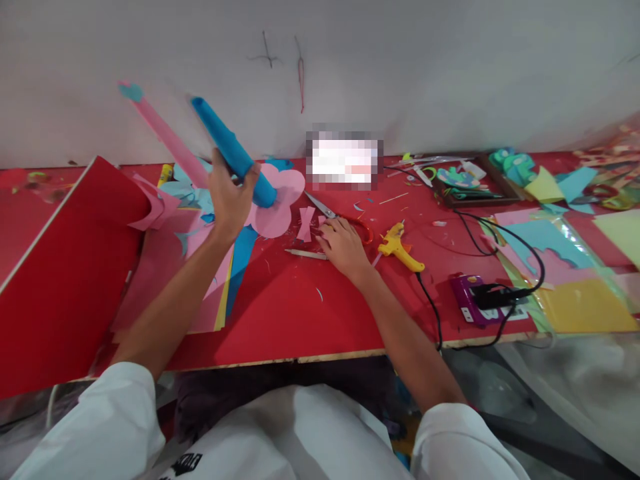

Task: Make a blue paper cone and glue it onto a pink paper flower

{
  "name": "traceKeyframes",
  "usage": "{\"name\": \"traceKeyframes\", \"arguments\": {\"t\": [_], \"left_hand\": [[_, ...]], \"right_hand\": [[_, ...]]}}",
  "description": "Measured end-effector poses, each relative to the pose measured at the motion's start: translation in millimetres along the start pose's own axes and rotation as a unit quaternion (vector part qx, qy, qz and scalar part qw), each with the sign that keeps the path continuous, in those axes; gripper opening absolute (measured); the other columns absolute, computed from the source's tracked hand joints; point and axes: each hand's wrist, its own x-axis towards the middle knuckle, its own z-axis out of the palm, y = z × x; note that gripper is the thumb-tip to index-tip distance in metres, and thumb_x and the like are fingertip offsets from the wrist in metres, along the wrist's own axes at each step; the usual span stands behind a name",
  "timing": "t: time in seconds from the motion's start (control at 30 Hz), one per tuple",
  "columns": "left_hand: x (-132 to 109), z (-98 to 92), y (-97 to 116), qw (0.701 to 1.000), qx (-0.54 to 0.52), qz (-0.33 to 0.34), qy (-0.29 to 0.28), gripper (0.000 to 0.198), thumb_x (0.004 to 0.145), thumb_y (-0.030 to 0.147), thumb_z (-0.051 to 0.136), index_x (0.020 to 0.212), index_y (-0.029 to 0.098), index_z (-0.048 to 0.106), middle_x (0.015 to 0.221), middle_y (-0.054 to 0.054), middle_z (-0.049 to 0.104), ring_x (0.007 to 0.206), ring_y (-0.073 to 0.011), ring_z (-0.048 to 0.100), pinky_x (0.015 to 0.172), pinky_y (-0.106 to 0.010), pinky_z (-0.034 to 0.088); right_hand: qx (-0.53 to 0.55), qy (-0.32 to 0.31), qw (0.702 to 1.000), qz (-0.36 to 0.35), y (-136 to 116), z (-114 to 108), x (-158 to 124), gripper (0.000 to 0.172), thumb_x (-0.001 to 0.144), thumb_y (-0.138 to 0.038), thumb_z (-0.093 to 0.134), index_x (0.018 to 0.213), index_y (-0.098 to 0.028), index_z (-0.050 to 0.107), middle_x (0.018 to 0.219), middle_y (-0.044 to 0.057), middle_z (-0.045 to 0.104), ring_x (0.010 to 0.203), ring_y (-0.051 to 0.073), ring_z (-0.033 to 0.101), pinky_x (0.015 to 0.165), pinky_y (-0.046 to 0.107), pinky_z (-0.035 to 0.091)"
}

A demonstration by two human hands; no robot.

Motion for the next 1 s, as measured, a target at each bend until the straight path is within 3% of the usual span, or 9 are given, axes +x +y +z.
{"name": "traceKeyframes", "arguments": {"t": [0.17,0.3,0.5,0.7,0.87,1.0], "left_hand": [[-12.6,21.5,-18.1,0.993,0.091,-0.031,-0.072,0.047,0.100,0.055,0.064,0.135,0.026,0.051,0.114,-0.010,0.076,0.112,-0.0336,0.074,0.096,-0.047,0.058],[-13.5,26.9,-31.1,0.988,0.100,-0.032,-0.111,0.056,0.101,0.054,0.060,0.148,0.028,0.045,0.131,-0.012,0.074,0.121,-0.0330,0.072,0.099,-0.046,0.057],[-13.7,29.6,-33.2,0.995,0.071,-0.029,-0.066,0.053,0.102,0.053,0.061,0.145,0.028,0.044,0.125,-0.010,0.072,0.114,-0.0303,0.072,0.097,-0.047,0.058],[-11.2,24.0,-23.6,0.998,0.042,-0.034,-0.025,0.045,0.099,0.056,0.068,0.129,0.027,0.050,0.110,-0.006,0.073,0.103,-0.0280,0.073,0.090,-0.044,0.057],[7.1,7.8,-22.3,1.000,0.025,-0.019,0.002,0.045,0.109,0.063,0.048,0.128,0.022,0.050,0.109,-0.004,0.073,0.122,-0.0222,0.069,0.094,-0.039,0.053],[6.8,10.1,-25.6,1.000,-0.001,-0.020,0.006,0.046,0.105,0.066,0.055,0.126,0.025,0.050,0.110,-0.004,0.074,0.120,-0.0238,0.070,0.095,-0.039,0.054]], "right_hand": [[-0.007,-0.001,1.000,0.000,-1.6,-2.0,-0.1,0.033,0.107,-0.029,0.051,0.127,-0.019,0.074,0.139,0.015,0.069,0.136,0.035,0.056,0.119,0.052,0.047],[-0.006,0.003,1.000,0.003,-2.0,-1.6,-0.9,0.033,0.105,-0.027,0.053,0.129,-0.020,0.074,0.144,0.015,0.067,0.137,0.036,0.055,0.118,0.053,0.047],[0.004,0.045,0.999,0.030,-1.0,-3.9,0.1,0.041,0.104,-0.024,0.052,0.142,-0.019,0.067,0.147,0.015,0.066,0.139,0.035,0.055,0.120,0.053,0.045],[-0.010,0.020,0.999,-0.028,-7.5,3.1,1.3,0.045,0.104,-0.014,0.041,0.133,-0.022,0.075,0.160,0.010,0.057,0.154,0.033,0.043,0.126,0.057,0.040],[-0.011,-0.009,0.998,-0.063,-10.6,13.6,1.3,0.050,0.103,-0.010,0.039,0.134,-0.023,0.075,0.163,0.010,0.055,0.157,0.033,0.041,0.127,0.061,0.039],[-0.003,-0.018,0.997,-0.073,-9.8,12.8,2.3,0.050,0.102,-0.010,0.039,0.136,-0.021,0.074,0.165,0.011,0.054,0.158,0.034,0.039,0.127,0.062,0.038]]}}
